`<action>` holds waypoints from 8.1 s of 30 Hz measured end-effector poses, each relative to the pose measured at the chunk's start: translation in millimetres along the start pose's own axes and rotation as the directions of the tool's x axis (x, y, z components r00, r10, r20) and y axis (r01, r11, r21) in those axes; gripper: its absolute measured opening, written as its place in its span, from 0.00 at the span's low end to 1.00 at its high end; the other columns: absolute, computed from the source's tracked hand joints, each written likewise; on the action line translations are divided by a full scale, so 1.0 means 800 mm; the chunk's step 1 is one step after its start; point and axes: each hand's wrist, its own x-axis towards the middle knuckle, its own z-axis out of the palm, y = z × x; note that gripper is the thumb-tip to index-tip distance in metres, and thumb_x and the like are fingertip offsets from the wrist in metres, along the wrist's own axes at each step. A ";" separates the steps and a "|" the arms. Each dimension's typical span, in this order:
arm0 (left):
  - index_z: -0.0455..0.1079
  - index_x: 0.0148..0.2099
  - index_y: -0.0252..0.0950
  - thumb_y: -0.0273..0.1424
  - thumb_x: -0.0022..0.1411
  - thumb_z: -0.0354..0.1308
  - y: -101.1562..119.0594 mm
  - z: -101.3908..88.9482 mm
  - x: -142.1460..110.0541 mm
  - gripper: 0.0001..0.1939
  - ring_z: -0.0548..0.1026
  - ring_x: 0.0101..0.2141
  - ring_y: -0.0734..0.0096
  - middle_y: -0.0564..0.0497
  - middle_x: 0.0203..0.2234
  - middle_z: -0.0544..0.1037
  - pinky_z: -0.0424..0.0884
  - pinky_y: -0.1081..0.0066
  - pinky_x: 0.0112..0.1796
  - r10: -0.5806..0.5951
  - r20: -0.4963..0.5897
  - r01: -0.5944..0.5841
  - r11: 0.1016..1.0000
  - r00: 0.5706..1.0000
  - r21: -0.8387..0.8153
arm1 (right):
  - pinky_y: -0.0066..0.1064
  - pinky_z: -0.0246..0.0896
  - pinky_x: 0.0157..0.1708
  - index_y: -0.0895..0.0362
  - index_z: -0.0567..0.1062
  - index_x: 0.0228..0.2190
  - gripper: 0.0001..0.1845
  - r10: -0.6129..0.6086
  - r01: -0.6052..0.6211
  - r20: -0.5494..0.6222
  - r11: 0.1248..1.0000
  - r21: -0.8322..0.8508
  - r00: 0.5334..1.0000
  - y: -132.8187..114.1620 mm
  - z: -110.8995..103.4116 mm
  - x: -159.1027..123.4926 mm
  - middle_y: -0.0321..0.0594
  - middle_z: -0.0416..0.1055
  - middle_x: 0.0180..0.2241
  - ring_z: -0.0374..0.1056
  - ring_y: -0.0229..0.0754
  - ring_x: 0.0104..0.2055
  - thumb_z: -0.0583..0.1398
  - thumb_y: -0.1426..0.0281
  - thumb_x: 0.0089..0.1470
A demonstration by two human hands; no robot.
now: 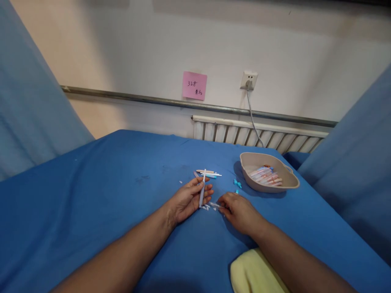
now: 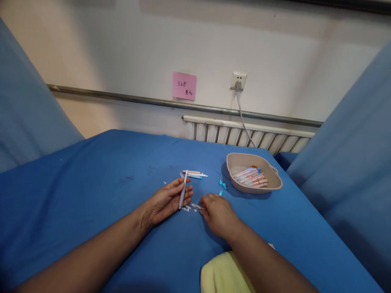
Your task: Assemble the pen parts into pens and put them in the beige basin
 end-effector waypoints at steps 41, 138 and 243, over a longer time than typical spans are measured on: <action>0.67 0.43 0.33 0.40 0.57 0.57 -0.014 0.011 -0.013 0.17 0.65 0.18 0.82 0.54 0.25 0.71 0.59 0.81 0.17 -0.079 0.192 -0.064 0.764 0.978 0.642 | 0.28 0.64 0.26 0.56 0.67 0.30 0.18 0.396 0.043 -0.140 0.244 0.969 0.908 0.009 -0.021 0.015 0.31 0.69 0.22 0.68 0.36 0.25 0.67 0.60 0.41; 0.56 0.48 0.33 0.38 0.58 0.58 -0.020 0.017 -0.015 0.21 0.72 0.21 0.74 0.51 0.23 0.75 0.64 0.75 0.24 0.055 0.223 -0.182 0.775 0.973 0.605 | 0.24 0.53 0.21 0.60 0.71 0.30 0.20 0.186 -0.004 -0.038 0.222 0.975 0.982 -0.024 -0.004 0.016 0.32 0.67 0.19 0.61 0.31 0.19 0.66 0.56 0.43; 0.73 0.41 0.35 0.31 0.59 0.52 0.010 -0.005 -0.016 0.11 0.71 0.35 0.68 0.51 0.33 0.76 0.64 0.74 0.37 0.219 0.311 -0.353 0.187 0.925 0.917 | 0.28 0.59 0.29 0.55 0.75 0.32 0.04 -0.047 0.201 -0.435 0.928 0.315 0.899 0.026 -0.037 0.001 0.37 0.68 0.27 0.64 0.38 0.29 0.59 0.71 0.53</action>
